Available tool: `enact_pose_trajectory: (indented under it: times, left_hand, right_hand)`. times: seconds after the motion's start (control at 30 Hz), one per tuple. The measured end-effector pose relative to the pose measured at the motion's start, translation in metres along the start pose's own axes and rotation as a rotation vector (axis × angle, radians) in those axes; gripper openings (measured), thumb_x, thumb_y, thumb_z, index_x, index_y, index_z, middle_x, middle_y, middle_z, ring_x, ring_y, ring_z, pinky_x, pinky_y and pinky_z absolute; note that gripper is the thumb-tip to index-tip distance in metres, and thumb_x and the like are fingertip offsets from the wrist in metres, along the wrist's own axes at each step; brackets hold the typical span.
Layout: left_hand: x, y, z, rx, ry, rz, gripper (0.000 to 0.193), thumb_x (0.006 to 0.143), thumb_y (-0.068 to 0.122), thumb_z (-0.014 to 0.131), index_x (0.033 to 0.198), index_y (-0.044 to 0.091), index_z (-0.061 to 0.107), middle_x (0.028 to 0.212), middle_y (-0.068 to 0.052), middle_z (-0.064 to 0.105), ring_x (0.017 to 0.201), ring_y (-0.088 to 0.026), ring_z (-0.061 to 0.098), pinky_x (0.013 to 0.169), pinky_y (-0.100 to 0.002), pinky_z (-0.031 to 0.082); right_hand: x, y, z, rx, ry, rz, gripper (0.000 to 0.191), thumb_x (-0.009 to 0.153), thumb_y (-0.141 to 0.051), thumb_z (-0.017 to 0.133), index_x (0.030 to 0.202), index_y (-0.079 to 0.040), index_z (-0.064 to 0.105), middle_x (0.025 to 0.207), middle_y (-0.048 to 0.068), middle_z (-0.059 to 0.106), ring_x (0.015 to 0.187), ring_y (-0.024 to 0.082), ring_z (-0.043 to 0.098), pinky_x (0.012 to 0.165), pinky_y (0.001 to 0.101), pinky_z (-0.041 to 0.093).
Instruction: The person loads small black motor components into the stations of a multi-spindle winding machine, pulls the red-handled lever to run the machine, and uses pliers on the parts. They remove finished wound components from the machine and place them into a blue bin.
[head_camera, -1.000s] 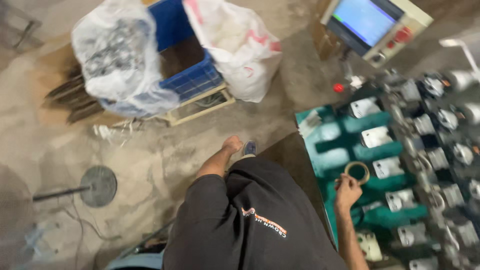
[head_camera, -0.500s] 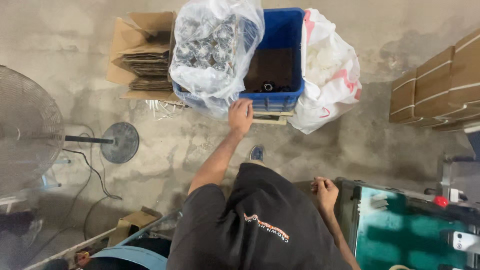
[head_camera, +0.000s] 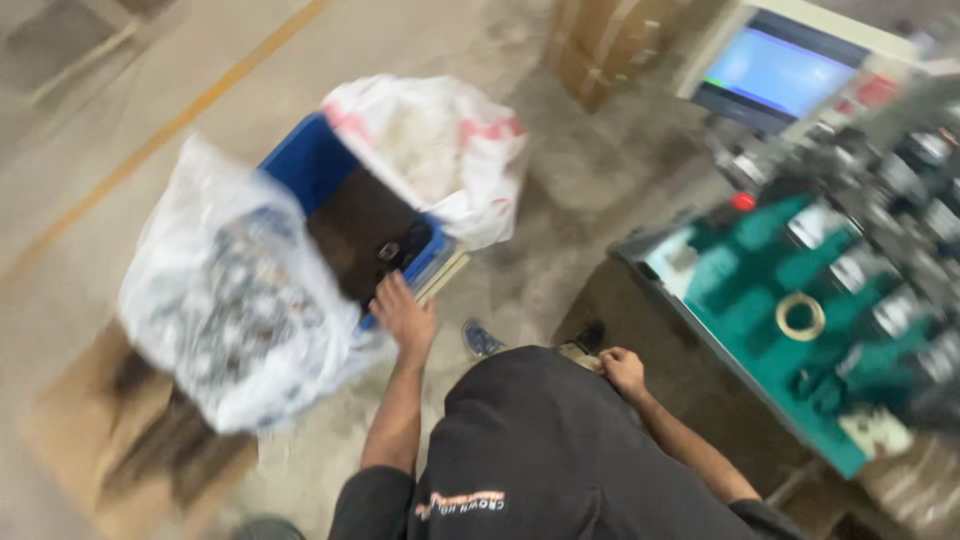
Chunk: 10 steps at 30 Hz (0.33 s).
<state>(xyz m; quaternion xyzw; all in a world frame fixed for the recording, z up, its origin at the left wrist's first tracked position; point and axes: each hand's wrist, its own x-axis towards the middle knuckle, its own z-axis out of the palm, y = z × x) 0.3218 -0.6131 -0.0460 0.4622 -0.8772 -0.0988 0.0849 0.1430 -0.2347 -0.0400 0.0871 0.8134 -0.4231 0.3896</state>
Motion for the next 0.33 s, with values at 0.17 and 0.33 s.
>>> enact_pose_trajectory:
  times: [0.17, 0.33]
  left_hand:
    - [-0.004, 0.034, 0.01, 0.174, 0.164, -0.02, 0.086, 0.075, 0.037, 0.084, 0.149, 0.011, 0.049, 0.147, -0.011, 0.054, 0.141, -0.033, 0.044, 0.114, -0.062, 0.03]
    - [-0.035, 0.144, -0.037, 0.318, 0.239, 0.084, 0.094, 0.087, 0.048, 0.083, 0.157, 0.003, 0.039, 0.163, -0.018, 0.042, 0.152, -0.043, 0.033, 0.117, -0.068, 0.027]
  right_hand:
    - [-0.04, 0.08, -0.148, 0.415, 0.625, 0.272, 0.02, 0.086, -0.015, 0.067, 0.077, 0.002, 0.072, 0.067, 0.01, 0.068, 0.053, 0.019, 0.06, 0.044, 0.0329, 0.043]
    - [-0.063, 0.167, -0.303, 0.439, 1.318, 0.451, 0.099, 0.076, -0.041, 0.087, 0.141, 0.013, 0.037, 0.139, 0.035, 0.05, 0.131, 0.045, 0.052, 0.107, 0.0449, 0.041]
